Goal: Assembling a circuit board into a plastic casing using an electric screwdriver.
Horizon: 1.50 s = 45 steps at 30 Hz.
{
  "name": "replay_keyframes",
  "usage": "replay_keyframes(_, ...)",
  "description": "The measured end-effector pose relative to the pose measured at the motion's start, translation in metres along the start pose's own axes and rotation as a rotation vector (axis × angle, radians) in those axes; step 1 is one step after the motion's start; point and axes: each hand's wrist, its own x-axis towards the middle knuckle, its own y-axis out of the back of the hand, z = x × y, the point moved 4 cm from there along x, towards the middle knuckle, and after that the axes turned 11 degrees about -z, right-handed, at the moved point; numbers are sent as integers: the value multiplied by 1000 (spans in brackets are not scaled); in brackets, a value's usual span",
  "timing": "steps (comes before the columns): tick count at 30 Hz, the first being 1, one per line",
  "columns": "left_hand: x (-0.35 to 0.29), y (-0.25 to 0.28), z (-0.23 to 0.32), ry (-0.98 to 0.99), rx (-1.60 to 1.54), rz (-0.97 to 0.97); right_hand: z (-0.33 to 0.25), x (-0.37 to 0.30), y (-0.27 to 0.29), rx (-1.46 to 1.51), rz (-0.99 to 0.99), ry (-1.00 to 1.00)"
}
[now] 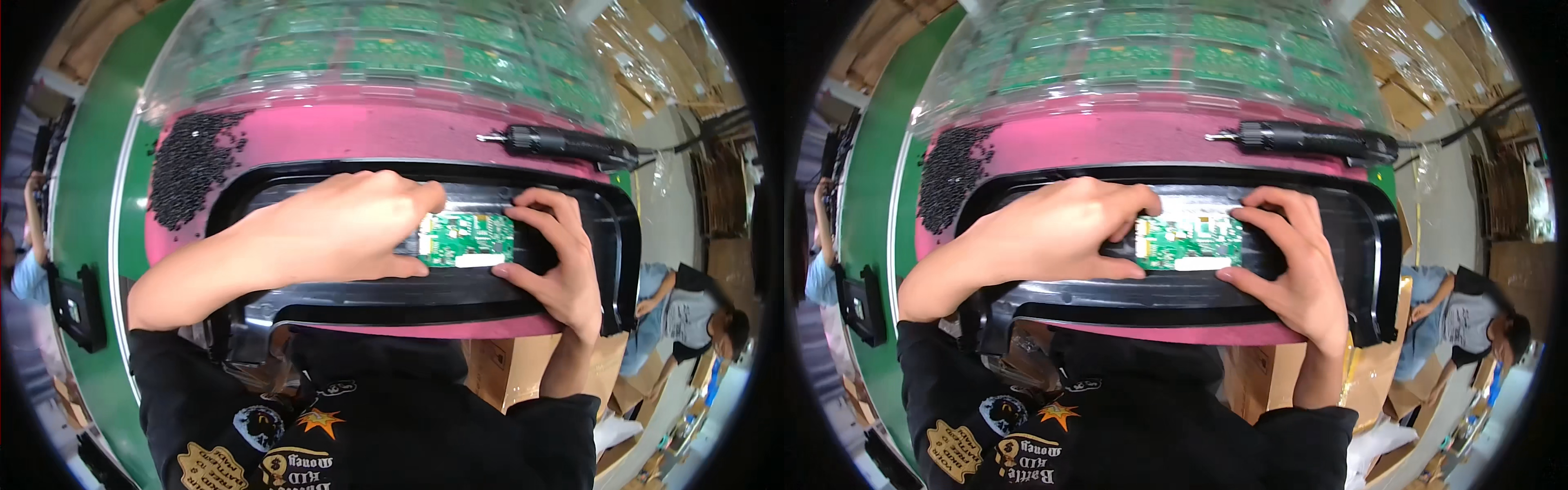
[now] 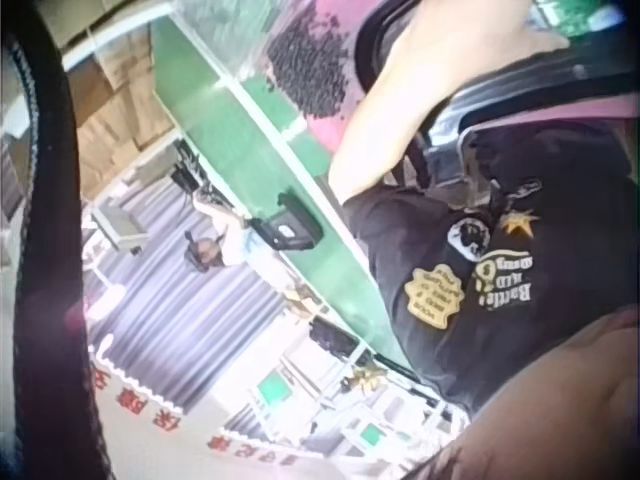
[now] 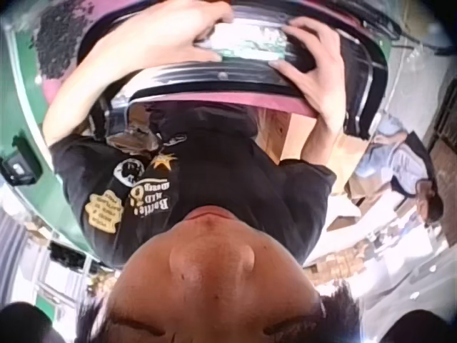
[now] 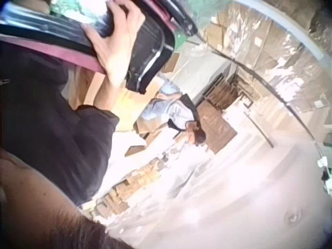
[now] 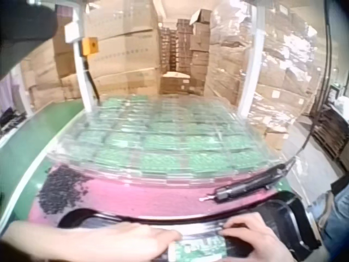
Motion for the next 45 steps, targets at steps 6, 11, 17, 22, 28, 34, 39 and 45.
replay_keyframes(6,-5,-5,-1,25,-23,-115,-1,-6,11,130,150,-9)
replay_keyframes(11,-11,-2,-2,23,-24,-122,5,-9,68,-297,417,-224)
replay_keyframes(17,-13,2,2,-71,-25,-58,76,8,104,-249,112,-502)
replay_keyframes(22,-15,-1,-1,-74,-28,-37,83,27,97,-143,240,-511)
replay_keyframes(28,-14,-1,0,-87,-6,-11,63,35,94,-312,754,-352)
replay_keyframes(34,-15,-3,-2,-49,18,-40,-15,68,66,456,881,395)
replay_keyframes(39,-15,6,6,-152,36,154,-8,108,40,754,450,313)
replay_keyframes(45,-21,24,12,-194,95,547,-29,97,49,907,517,402)
